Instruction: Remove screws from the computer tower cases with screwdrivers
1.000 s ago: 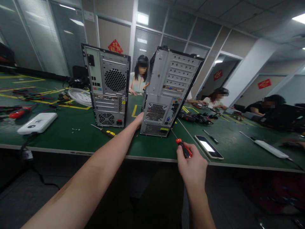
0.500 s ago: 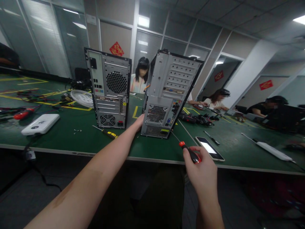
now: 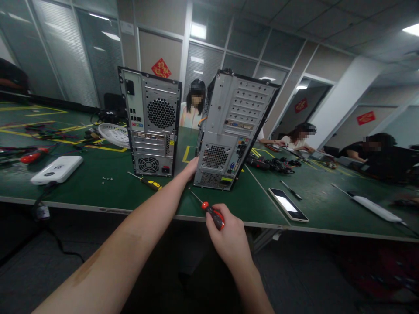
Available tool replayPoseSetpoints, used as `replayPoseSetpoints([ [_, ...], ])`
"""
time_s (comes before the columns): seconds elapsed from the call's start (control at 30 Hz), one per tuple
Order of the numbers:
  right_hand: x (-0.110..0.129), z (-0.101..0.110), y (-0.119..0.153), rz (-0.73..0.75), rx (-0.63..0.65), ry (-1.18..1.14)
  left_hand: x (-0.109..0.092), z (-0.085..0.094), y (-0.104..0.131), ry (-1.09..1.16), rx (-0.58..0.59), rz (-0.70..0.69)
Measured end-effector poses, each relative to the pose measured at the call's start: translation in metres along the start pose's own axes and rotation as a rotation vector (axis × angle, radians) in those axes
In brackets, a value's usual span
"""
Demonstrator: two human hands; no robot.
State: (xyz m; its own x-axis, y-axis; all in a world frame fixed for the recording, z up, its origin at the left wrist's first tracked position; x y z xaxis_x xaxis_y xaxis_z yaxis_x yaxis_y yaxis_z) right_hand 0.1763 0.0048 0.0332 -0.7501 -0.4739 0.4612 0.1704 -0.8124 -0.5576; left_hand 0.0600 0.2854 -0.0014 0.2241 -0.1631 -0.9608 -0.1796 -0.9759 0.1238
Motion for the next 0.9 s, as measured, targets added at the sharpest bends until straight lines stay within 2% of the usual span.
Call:
replayPoseSetpoints([
  [0.27,-0.002,-0.018,-0.001,-0.01,0.001,0.008,-0.005,0.0,0.008,0.007,-0.028,-0.002],
  [0.67,-0.008,-0.013,0.001,-0.078,-0.034,0.034,0.001,0.001,-0.006,-0.052,0.007,-0.053],
  [0.9,-0.007,-0.009,0.001,-0.081,-0.035,0.024,0.0,0.001,-0.004,-0.05,0.002,-0.036],
])
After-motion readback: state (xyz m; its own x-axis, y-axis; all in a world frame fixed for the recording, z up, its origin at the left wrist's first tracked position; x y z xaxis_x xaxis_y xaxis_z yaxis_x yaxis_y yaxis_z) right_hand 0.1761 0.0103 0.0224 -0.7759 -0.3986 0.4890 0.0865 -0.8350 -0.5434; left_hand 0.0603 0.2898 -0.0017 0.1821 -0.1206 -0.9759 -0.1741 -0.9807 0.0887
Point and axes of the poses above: each hand's wrist, its own y-axis away from the middle knuckle, its own z-axis out of the back of the hand, x = y × z, the point moved 6 cm from there along -y, towards the middle knuckle, and after that the axes turned 12 degrees about z, right-handed, at the moved point
